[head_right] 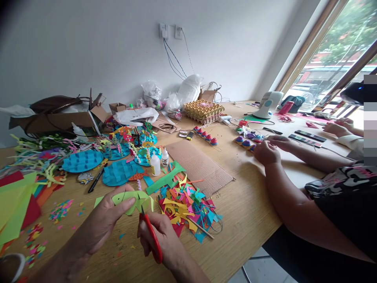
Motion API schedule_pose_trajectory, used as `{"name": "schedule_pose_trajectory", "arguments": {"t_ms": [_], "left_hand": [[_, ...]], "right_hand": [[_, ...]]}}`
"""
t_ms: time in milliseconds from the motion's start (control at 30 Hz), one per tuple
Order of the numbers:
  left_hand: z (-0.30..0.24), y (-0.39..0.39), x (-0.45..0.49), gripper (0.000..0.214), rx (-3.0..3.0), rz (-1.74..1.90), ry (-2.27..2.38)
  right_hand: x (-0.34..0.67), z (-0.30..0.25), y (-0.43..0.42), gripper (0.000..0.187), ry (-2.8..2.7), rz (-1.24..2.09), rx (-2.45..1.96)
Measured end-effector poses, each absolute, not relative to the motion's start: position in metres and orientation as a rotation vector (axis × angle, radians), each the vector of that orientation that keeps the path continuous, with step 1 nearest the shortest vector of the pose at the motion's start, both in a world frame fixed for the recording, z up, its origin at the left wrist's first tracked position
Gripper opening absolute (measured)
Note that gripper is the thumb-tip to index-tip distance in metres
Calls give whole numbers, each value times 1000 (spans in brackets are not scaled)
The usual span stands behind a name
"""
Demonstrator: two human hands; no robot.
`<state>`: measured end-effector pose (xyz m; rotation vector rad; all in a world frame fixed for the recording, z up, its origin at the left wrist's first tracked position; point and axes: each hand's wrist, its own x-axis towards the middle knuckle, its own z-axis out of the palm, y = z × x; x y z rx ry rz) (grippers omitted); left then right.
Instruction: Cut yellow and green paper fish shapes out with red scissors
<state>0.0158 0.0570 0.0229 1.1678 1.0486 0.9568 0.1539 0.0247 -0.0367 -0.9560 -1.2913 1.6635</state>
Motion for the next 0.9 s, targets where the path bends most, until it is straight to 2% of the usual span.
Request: {"name": "schedule_pose_trajectory", "arguments": {"t_ms": [900], "left_hand": [[8,50,33,14,969,1101,1019]], "right_hand": [[148,-43,23,56,-1215,1575,-945]]}}
